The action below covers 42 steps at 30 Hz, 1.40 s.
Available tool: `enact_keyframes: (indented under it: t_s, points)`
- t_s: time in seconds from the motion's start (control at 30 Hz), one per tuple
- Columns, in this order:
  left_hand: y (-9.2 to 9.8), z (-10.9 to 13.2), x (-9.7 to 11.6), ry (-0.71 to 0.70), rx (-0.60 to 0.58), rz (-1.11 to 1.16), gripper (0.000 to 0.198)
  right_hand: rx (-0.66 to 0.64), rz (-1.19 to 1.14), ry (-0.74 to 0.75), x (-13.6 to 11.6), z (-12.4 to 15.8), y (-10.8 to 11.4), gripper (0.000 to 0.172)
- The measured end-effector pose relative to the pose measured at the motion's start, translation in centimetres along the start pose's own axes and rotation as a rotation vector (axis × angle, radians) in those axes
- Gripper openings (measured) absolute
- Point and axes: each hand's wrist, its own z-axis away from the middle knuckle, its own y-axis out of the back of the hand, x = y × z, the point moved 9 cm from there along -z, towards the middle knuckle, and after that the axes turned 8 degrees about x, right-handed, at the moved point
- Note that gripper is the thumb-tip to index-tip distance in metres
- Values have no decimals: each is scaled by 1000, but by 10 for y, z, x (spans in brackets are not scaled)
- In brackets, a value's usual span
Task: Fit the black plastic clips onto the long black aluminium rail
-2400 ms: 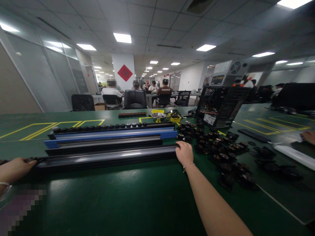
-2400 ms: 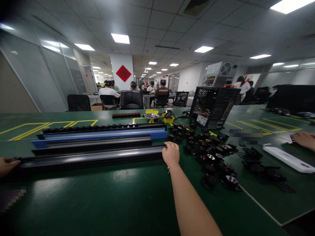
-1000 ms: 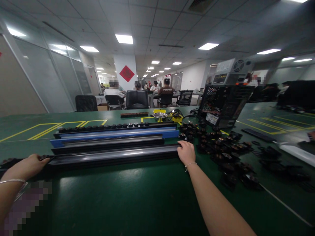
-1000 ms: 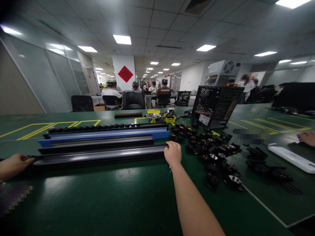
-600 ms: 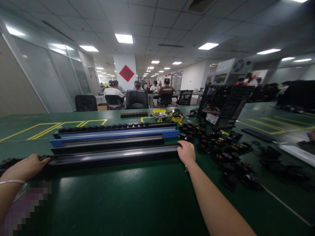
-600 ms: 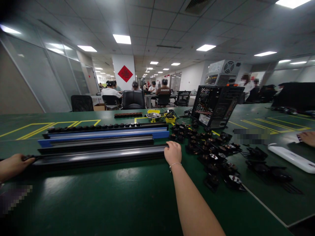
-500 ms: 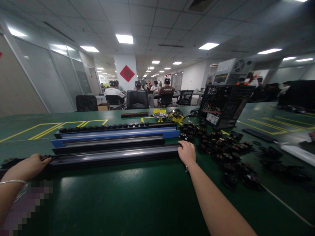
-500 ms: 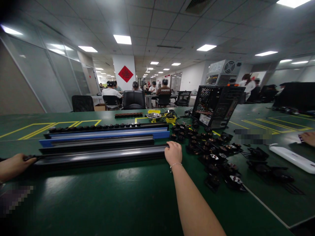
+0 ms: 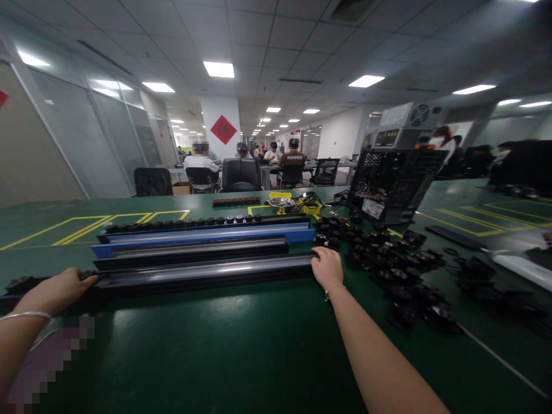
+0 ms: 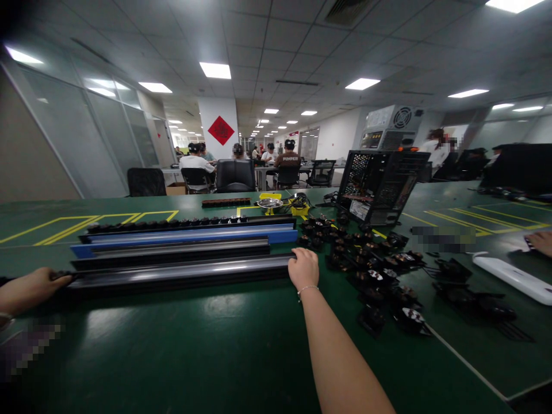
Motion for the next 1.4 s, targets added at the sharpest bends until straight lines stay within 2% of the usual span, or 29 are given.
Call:
enact_keyframes:
  t_s: [0.1, 0.6, 0.97, 1.17, 1.4]
  points:
    - [-7, 2, -2, 53, -116, 21, 53, -12, 1, 0, -1, 0, 0, 41]
    - [-11, -1, 2, 22, -95, -25, 53, -37, 4, -31, -5, 1, 5, 41]
    - [-22, -14, -11, 52, -73, -17, 57, -31, 15, -32, -4, 1, 4, 41]
    - [-18, -12, -10, 68, -39, 1, 56, -40, 18, -35, -5, 1, 5, 41]
    - [-15, -8, -5, 65, -53, 14, 57, -27, 24, -25, -4, 1, 5, 41]
